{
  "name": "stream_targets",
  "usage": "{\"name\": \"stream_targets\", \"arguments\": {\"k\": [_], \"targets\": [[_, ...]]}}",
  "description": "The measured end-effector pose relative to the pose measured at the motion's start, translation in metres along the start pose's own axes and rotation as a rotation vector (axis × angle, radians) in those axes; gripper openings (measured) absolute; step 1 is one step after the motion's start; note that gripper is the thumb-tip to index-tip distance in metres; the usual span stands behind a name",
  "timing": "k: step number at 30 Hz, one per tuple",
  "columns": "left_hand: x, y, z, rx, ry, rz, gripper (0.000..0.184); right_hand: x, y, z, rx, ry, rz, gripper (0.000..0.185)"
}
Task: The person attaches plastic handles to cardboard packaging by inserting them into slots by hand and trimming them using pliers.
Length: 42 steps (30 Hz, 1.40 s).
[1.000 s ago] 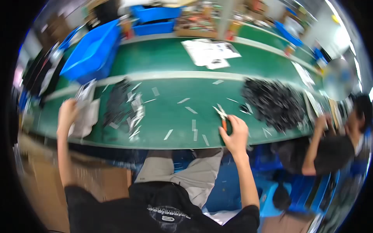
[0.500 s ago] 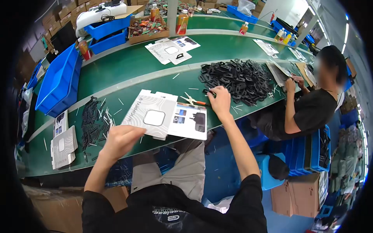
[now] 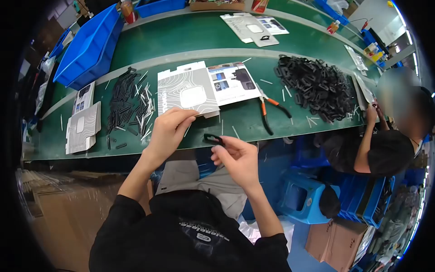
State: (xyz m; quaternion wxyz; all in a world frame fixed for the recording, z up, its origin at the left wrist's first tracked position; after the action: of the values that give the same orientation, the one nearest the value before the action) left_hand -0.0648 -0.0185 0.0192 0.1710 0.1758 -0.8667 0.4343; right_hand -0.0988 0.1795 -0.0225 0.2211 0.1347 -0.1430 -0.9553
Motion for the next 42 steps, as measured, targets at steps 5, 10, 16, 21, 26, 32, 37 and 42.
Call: {"name": "stream_targets", "arguments": {"k": [5,10,16,21,26,32,37,42], "targets": [[-0.006,0.003,-0.004,-0.113,-0.014,-0.007,0.016,0.022,-0.002,-0.039,0.145,0.092,0.018,0.021],[-0.012,0.002,-0.003,-0.157,-0.057,0.034,0.016,0.031,0.003,-0.040,0.170,0.058,-0.035,0.020],[-0.020,0.008,-0.009,-0.229,-0.031,0.051,0.014,0.029,0.008,-0.040,0.038,0.080,-0.003,0.017],[-0.024,0.013,-0.010,-0.256,-0.012,0.016,0.014,0.023,0.011,-0.036,-0.021,0.057,0.036,0.016],[-0.027,0.015,-0.011,-0.243,-0.002,0.036,0.015,0.020,0.007,-0.043,0.043,0.071,0.011,0.019],[-0.034,0.020,-0.016,-0.231,0.007,0.093,0.017,0.013,0.006,-0.040,0.038,0.072,0.002,0.020],[-0.035,0.022,-0.019,-0.285,0.063,0.074,0.017,0.016,0.003,-0.039,0.038,0.102,-0.014,0.019],[-0.037,0.036,-0.009,-0.317,-0.022,0.111,0.017,0.017,-0.009,-0.059,-0.002,0.163,-0.040,0.021]]}}
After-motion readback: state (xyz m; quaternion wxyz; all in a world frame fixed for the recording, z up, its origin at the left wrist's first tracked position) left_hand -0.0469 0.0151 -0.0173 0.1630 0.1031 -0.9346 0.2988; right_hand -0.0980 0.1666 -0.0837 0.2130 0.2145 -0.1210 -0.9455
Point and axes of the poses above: each hand's wrist, its own x-axis towards the middle knuckle, its own y-axis out of the palm, z = x × y, the point moved 8 cm from there along x, towards the middle knuckle, and after that the axes turned 9 degrees about x, right-handed, at the moved point
